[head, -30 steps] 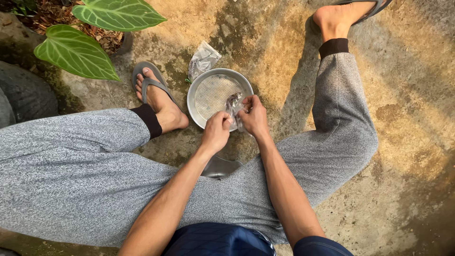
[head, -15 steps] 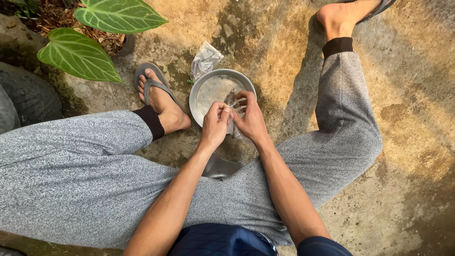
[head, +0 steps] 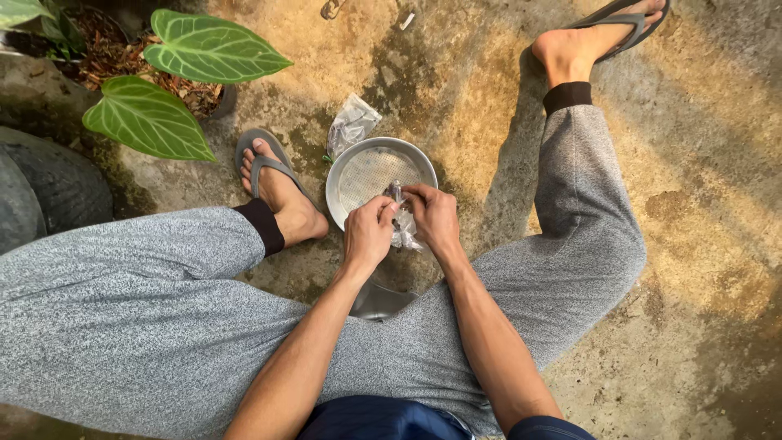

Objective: The person sits on the ground and removes a plant stem with attached seeds from a plastic bag. They then manually strip the seeds from the stem into a white colander, discarding the stem and continuing to separate the seeds by hand.

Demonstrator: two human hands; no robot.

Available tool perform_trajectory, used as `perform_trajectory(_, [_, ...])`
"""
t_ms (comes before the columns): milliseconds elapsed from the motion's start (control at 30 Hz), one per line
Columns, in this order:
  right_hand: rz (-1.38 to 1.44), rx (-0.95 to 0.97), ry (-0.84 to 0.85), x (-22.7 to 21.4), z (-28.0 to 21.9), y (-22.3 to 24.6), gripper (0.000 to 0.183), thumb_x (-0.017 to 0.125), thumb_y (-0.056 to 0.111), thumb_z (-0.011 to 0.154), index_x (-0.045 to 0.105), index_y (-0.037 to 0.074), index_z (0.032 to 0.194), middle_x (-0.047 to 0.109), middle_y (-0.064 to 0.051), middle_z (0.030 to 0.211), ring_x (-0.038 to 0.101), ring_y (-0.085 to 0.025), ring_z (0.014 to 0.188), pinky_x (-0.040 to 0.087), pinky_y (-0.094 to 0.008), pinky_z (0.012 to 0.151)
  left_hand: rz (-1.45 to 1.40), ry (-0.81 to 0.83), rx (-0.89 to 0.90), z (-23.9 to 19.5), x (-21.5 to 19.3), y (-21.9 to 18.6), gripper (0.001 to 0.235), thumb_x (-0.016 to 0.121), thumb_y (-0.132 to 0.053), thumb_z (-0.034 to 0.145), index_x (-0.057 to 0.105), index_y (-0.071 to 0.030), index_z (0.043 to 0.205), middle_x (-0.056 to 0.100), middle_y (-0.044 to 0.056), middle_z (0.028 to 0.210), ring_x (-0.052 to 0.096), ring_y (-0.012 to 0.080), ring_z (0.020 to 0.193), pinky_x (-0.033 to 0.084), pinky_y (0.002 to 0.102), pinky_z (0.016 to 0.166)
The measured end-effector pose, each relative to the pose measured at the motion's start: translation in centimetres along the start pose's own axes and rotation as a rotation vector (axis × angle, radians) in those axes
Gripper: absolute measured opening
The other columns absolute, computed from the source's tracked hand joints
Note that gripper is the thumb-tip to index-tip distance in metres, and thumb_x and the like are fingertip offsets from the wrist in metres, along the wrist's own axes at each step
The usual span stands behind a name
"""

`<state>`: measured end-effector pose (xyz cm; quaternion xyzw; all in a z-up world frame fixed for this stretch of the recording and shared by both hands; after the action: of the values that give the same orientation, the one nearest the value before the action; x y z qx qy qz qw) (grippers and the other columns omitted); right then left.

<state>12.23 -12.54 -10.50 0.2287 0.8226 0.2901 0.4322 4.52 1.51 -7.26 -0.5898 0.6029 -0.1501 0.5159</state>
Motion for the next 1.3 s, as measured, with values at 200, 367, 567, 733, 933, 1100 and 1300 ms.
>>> perform_trajectory(200, [0.11,0.161,-0.082,-1.8,1.9,-4.2,0.02,0.068,0.011,0.098,0.079,0.009,0.114,0.08,-0.01,0.09,0.072,-0.016,0.071,0.057,-0.034,0.064,-0.086,-0.038,-0.008,0.3,0.2,1.2,0.019,0.065,-0.022,0.097,0.071,-0.004,0.099,0.072,0.014,0.076,0.071,0.03,0.069,0.052,0.043,0.066])
perform_trajectory(367, [0.249,-0.071,0.082,1.3,2.0,-4.3,0.025,0.063,0.008,0.099,0.073,0.003,0.122,0.079,-0.011,0.102,0.075,-0.015,0.089,0.06,-0.03,0.079,-0.006,-0.164,0.215,0.8,1.0,3.5,0.018,0.06,-0.018,0.101,0.063,-0.001,0.102,0.069,0.02,0.098,0.067,0.0362,0.094,0.051,0.046,0.084])
perform_trajectory(567, [0.142,0.004,0.197,4.3,2.2,-5.3,0.03,0.065,0.014,0.1,0.068,0.001,0.126,0.078,-0.014,0.101,0.076,-0.02,0.086,0.059,-0.035,0.078,-0.15,-0.147,-0.046,2.3,3.6,10.6,0.029,0.05,-0.026,0.104,0.061,0.0,0.107,0.069,0.024,0.11,0.065,0.0414,0.106,0.049,0.048,0.093])
perform_trajectory(733, [0.203,0.177,0.262,5.6,1.8,-5.3,0.033,0.063,0.013,0.097,0.057,0.002,0.127,0.073,-0.017,0.109,0.074,-0.025,0.085,0.061,-0.038,0.068,-0.114,-0.116,-0.301,3.1,4.6,15.3,0.04,0.045,-0.035,0.106,0.058,0.002,0.11,0.067,0.027,0.107,0.064,0.0451,0.104,0.048,0.05,0.091])
perform_trajectory(933, [0.286,0.202,0.268,5.4,1.1,-4.7,0.022,0.062,0.01,0.095,0.051,0.0,0.111,0.067,-0.017,0.111,0.072,-0.025,0.088,0.065,-0.038,0.06,-0.111,-0.178,-0.356,3.0,4.5,16.9,0.038,0.049,-0.035,0.106,0.056,0.003,0.108,0.068,0.026,0.102,0.066,0.0418,0.099,0.049,0.049,0.087])
perform_trajectory(1100, [0.235,0.221,0.365,6.4,1.1,-5.5,0.032,0.058,0.026,0.102,0.064,-0.003,0.116,0.074,-0.014,0.1,0.076,-0.024,0.077,0.062,-0.035,0.064,-0.185,-0.221,-0.308,2.9,3.6,16.1,0.035,0.051,-0.033,0.107,0.056,0.002,0.107,0.069,0.018,0.097,0.068,0.0324,0.092,0.052,0.044,0.082])
perform_trajectory(1300, [0.145,0.195,0.473,7.5,1.1,-6.3,0.043,0.075,0.038,0.098,0.073,-0.004,0.107,0.074,-0.013,0.088,0.069,-0.016,0.078,0.055,-0.031,0.071,-0.371,-0.136,-0.319,2.6,3.4,13.8,0.047,0.065,-0.038,0.104,0.066,0.005,0.12,0.076,0.012,0.101,0.071,0.0131,0.084,0.056,0.03,0.071])
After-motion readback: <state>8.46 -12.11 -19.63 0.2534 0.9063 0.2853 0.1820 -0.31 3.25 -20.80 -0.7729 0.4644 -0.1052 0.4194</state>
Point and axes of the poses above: each hand's wrist, its own z-axis towards the middle knuckle, its own x-axis out of the palm, y = z × x, the point moved 6 cm from there along z, towards the middle knuckle
